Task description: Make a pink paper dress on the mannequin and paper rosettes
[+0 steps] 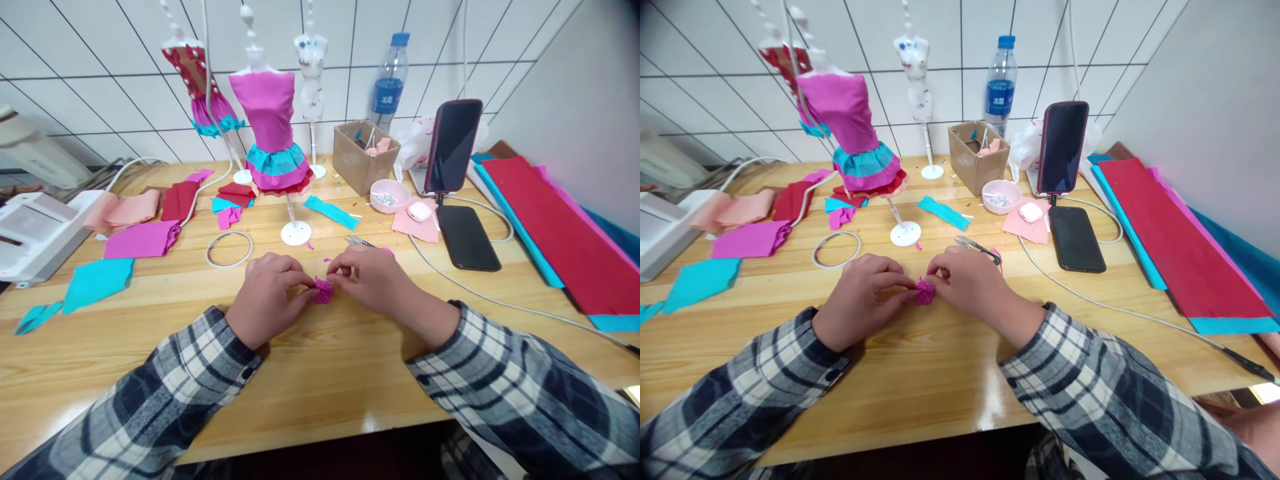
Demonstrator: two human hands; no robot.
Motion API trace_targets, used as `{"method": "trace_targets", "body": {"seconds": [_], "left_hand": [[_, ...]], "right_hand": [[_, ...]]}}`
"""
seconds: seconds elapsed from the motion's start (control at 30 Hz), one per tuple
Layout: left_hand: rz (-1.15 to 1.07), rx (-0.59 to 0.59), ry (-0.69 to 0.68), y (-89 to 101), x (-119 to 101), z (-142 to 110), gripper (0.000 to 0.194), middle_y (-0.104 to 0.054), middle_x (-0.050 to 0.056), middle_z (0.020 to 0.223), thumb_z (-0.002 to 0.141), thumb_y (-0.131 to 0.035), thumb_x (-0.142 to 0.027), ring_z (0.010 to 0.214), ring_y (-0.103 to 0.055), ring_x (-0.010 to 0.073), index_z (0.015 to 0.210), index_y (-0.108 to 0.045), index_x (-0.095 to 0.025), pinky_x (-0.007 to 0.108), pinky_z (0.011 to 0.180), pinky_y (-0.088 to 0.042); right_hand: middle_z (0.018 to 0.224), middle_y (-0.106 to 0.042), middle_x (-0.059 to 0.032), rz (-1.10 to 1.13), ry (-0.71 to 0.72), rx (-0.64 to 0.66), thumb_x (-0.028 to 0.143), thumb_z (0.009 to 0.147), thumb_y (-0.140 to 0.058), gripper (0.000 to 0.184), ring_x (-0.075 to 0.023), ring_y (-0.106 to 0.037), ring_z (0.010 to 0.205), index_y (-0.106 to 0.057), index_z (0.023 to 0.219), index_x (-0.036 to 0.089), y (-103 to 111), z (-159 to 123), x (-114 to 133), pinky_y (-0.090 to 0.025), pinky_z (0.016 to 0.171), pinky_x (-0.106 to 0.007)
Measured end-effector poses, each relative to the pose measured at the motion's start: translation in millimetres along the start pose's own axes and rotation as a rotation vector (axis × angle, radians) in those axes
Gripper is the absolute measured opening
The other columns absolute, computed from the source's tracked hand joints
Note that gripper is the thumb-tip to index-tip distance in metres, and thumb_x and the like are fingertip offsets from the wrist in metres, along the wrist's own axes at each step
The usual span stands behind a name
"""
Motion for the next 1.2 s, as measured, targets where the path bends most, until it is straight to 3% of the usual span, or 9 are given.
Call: {"method": "trace_targets", "body": {"seconds": [0.1, 0.23, 0.4, 0.63, 0.9, 1.2], "left_hand": [[0.053, 0.024, 0.009, -2.4, -2, -1, 0.014, -0.069, 0.003, 0.086, 0.082, -0.065, -0.038, 0.081, -0.057, 0.0217, 0.084, -0.076, -0.03, 0.038, 0.072, -0.032], [0.102, 0.04, -0.007, -5.2, -6, -1, 0.013, -0.069, 0.002, 0.085, 0.082, -0.064, -0.033, 0.083, -0.056, 0.0225, 0.082, -0.076, -0.031, 0.041, 0.074, -0.028], [0.112, 0.056, -0.029, -6.5, -8, 1, 0.015, -0.069, 0.003, 0.085, 0.083, -0.06, -0.028, 0.083, -0.056, 0.0232, 0.081, -0.075, -0.028, 0.042, 0.074, -0.028], [0.108, 0.077, -0.056, -8.8, -7, 2, 0.016, -0.068, 0.003, 0.087, 0.084, -0.059, -0.03, 0.083, -0.055, 0.023, 0.085, -0.074, -0.027, 0.04, 0.075, -0.032], [0.131, 0.072, -0.06, -8.1, -8, 1, 0.015, -0.069, 0.003, 0.085, 0.084, -0.059, -0.032, 0.084, -0.055, 0.0235, 0.083, -0.074, -0.027, 0.042, 0.076, -0.029], [0.109, 0.075, -0.061, -8.9, -9, 2, 0.016, -0.068, 0.004, 0.083, 0.083, -0.057, -0.029, 0.084, -0.055, 0.0235, 0.082, -0.073, -0.025, 0.044, 0.078, -0.029]], "right_hand": [[0.089, -0.067, -0.0024, -0.068, 0.083, 0.076, 0.025, 0.086, -0.059, 0.015, -0.0145, -0.06, 0.081, -0.073, 0.092, 0.023, -7, -5, 10, -0.039, 0.067, -0.026], [0.094, -0.067, -0.0043, -0.182, 0.094, 0.146, 0.022, 0.09, -0.054, 0.02, -0.0169, -0.061, 0.09, -0.073, 0.094, 0.022, -17, -6, 12, -0.04, 0.07, -0.027], [0.09, -0.066, -0.0033, -0.266, 0.136, 0.162, 0.021, 0.092, -0.05, 0.022, -0.0159, -0.062, 0.085, -0.072, 0.09, 0.02, -18, -4, 14, -0.037, 0.064, -0.027], [0.082, -0.061, -0.0014, -0.424, 0.3, 0.154, 0.016, 0.091, -0.047, 0.021, -0.0141, -0.057, 0.069, -0.066, 0.082, 0.02, -18, -6, 22, -0.023, 0.052, -0.03], [0.091, -0.065, -0.0019, -0.292, 0.239, 0.07, 0.027, 0.095, -0.048, 0.024, -0.0136, -0.06, 0.079, -0.071, 0.094, 0.023, -9, -8, 17, -0.029, 0.056, -0.027], [0.092, -0.066, -0.0038, -0.356, 0.204, 0.17, 0.022, 0.092, -0.05, 0.019, -0.0159, -0.062, 0.08, -0.068, 0.09, 0.019, -22, -4, 21, -0.032, 0.057, -0.028]]}}
Point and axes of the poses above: each hand's wrist, its own z-axis towards the middle knuckle, its own y-axis out of the back of the hand, x = y × z, the point moved 6 cm from there along z, towards the middle knuckle
